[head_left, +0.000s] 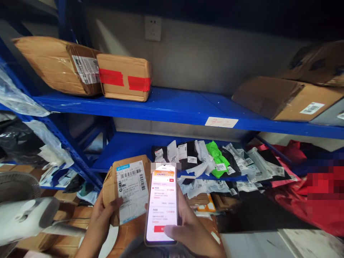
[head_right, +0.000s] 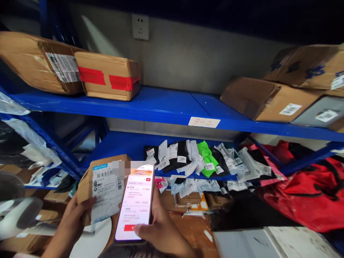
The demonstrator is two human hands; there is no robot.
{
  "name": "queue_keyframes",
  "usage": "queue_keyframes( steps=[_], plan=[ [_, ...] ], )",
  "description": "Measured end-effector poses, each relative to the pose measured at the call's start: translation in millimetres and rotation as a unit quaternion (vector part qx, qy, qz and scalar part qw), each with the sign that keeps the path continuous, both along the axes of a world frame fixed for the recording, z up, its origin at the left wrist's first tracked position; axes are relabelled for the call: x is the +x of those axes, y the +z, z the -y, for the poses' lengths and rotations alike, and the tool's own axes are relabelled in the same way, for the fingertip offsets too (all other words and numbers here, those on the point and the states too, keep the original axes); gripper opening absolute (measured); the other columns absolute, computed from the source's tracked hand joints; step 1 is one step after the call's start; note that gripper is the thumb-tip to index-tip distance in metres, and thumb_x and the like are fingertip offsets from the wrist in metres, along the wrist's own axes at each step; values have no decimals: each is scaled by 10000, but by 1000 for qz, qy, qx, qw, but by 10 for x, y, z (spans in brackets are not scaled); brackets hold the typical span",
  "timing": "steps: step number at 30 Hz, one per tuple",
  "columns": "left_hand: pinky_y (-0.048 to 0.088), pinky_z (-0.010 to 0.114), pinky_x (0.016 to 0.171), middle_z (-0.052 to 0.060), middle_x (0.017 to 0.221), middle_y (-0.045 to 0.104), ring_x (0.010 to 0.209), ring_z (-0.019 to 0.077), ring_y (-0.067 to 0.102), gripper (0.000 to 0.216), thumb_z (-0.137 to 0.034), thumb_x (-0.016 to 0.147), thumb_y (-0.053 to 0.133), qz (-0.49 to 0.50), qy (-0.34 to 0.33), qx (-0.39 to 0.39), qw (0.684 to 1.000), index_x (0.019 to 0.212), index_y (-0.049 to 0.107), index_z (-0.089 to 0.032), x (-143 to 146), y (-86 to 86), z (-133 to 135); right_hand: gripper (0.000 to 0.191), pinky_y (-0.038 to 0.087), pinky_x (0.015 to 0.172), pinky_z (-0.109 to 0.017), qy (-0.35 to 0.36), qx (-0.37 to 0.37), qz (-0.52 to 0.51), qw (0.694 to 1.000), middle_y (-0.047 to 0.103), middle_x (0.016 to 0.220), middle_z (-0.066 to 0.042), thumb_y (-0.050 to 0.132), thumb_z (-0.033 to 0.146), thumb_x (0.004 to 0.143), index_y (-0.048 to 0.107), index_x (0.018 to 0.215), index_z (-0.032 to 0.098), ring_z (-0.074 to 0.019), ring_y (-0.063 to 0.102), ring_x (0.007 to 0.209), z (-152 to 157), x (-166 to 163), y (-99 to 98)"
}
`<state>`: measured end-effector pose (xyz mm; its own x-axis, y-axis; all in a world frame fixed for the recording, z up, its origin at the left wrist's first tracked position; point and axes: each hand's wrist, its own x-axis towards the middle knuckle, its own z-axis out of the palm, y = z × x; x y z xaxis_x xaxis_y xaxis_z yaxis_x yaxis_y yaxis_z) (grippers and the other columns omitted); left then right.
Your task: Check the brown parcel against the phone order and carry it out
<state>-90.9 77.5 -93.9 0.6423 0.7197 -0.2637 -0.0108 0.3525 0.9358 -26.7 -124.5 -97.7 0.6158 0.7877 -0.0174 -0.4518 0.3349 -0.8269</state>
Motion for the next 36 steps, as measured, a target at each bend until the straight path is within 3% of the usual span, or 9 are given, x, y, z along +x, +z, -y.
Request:
queue_keyframes(
  steps=[7,12,17,22,26,32,36],
  plan=[
    [541,228,564,37,848,732,795,250,678,686,-311,483,762,-4,1,5,1000,1124,577,-152,7,17,10,1120,477,833,-423,-7,-16,-6,1000,585,1282,-165,747,206,621,-11,1444,259,-299,618,1084,-6,16,29],
    [559,213,623,34,915,738,843,236,680,760,-323,496,761,-6,0,12,1000,1209,555,-165,-4,-4,-9,1085,463,887,-432,10,-24,-25,999,609,1255,-141,738,171,641,16,1446,262,-293,595,1139,12,17,137],
    [574,234,626,45,871,741,802,252,684,855,-330,392,795,-30,18,-12,999,1201,577,-159,21,-25,-67,1049,484,820,-398,-11,-5,-43,999,673,1127,-114,747,169,606,97,1426,243,-275,663,992,-42,15,108],
    [585,309,617,78,911,738,820,309,680,984,-341,342,816,-52,9,-27,998,1269,539,-162,12,-89,-143,964,505,774,-388,-86,2,-152,985,707,1018,-75,732,245,611,184,1403,248,-269,682,926,-121,0,121],
    [581,293,651,49,867,735,842,294,678,927,-335,371,820,-49,10,-25,998,1247,561,-182,0,-126,-160,890,517,791,-414,-148,-21,-192,970,705,1021,-66,779,366,611,306,1358,268,-277,682,913,-149,-2,99],
    [582,279,648,54,921,737,859,285,676,892,-347,370,821,-50,8,-25,998,1217,589,-192,10,-140,-181,918,501,838,-457,-148,-21,-227,962,718,1027,-62,801,518,577,355,1347,291,-301,688,890,-199,16,62],
    [589,303,645,51,877,738,815,285,680,937,-319,347,820,-55,9,-36,998,1240,569,-185,11,-140,-194,877,482,903,-415,-156,-23,-267,951,711,1081,-56,802,618,533,482,1255,239,-285,651,1016,-231,36,71]
  ],
)
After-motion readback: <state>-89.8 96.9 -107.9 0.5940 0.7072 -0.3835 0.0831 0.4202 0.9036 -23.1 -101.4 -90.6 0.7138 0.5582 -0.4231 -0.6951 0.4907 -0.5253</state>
